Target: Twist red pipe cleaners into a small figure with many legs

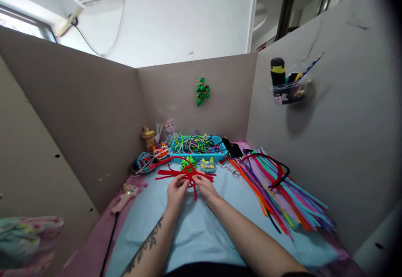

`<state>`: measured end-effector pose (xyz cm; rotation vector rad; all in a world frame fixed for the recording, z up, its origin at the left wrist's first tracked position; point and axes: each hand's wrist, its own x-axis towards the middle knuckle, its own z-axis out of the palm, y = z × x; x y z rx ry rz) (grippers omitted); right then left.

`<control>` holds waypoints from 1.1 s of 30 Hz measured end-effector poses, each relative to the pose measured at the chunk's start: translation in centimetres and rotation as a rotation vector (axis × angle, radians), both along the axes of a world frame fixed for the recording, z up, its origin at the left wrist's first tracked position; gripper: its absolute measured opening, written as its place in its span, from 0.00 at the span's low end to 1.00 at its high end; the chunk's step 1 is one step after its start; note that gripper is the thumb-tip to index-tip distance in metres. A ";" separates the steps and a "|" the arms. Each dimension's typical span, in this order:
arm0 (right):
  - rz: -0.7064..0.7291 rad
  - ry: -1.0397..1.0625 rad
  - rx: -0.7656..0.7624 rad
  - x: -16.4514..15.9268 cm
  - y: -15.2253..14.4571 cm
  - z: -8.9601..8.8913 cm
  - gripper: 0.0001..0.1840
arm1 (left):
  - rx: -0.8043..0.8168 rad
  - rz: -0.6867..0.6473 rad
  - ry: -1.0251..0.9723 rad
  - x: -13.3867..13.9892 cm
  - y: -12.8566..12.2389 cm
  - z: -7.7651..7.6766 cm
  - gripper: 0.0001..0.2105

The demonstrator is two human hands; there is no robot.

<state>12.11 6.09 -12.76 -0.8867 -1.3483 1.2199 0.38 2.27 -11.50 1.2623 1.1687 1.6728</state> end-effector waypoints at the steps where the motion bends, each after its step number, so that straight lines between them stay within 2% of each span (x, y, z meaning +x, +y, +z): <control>1: -0.016 -0.008 -0.005 -0.1 0.0 0.0 0.21 | -0.003 0.000 -0.001 0.0 0.0 0.0 0.16; 5: -0.063 -0.031 0.015 -0.1 0.2 -0.2 0.18 | -0.001 0.005 -0.003 0.0 -0.3 0.2 0.14; 7: -0.075 -0.043 0.019 0.0 0.4 -0.3 0.17 | 0.013 0.071 0.042 -0.1 -0.5 0.4 0.12; 10: -0.079 -0.049 0.013 0.4 0.8 -0.5 0.16 | 0.061 0.197 0.239 -0.4 -0.7 0.7 0.10; 12: -0.057 -0.056 0.024 0.8 1.1 -0.5 0.16 | 0.108 0.216 0.357 -0.5 -0.7 0.8 0.07; 15: -0.005 -0.039 0.020 1.6 1.4 -0.2 0.14 | 0.140 0.140 0.403 -0.5 -0.7 0.8 0.05; 19: 0.052 -0.002 -0.011 2.4 1.4 0.3 0.12 | 0.107 0.039 0.409 -0.3 -0.8 0.7 0.05; 23: 0.129 -0.013 -0.011 2.5 1.2 0.4 0.07 | 0.109 0.024 0.452 -0.2 -1.0 0.7 0.06; 26: 0.167 -0.029 -0.021 2.6 1.0 0.4 0.08 | 0.120 0.017 0.485 -0.2 -1.1 0.7 0.07; 33: 0.149 -0.045 0.017 2.6 1.0 0.3 0.11 | 0.141 0.004 0.510 -0.3 -1.0 0.6 0.07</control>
